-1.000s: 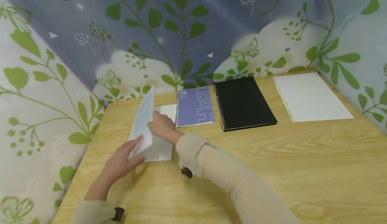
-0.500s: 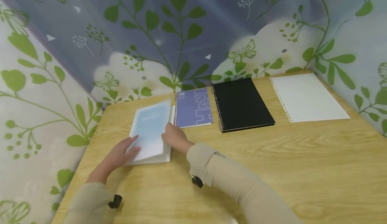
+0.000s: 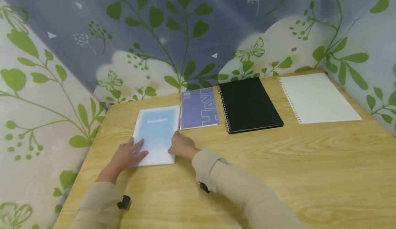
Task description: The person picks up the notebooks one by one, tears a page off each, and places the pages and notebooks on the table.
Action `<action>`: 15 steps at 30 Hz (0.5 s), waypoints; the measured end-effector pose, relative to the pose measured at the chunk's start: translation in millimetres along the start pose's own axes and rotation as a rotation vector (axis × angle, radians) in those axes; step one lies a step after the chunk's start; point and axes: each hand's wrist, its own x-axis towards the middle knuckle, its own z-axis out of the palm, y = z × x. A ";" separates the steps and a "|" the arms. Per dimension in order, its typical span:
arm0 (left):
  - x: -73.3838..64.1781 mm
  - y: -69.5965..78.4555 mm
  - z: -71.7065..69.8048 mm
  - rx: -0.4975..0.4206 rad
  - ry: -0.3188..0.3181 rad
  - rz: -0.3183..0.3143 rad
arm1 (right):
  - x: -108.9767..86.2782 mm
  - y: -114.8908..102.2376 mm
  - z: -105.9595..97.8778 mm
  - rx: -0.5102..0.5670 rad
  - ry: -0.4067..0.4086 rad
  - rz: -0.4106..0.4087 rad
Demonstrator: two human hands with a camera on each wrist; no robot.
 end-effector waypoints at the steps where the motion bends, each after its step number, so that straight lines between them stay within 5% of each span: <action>1: -1.0 0.2 -1.1 0.002 -0.003 -0.008 | 0.9 -0.1 1.0 -0.026 -0.004 -0.001; 15: -5.6 -14.4 -7.0 -0.043 0.004 -0.054 | 8.5 -13.8 7.8 -0.149 -0.029 -0.017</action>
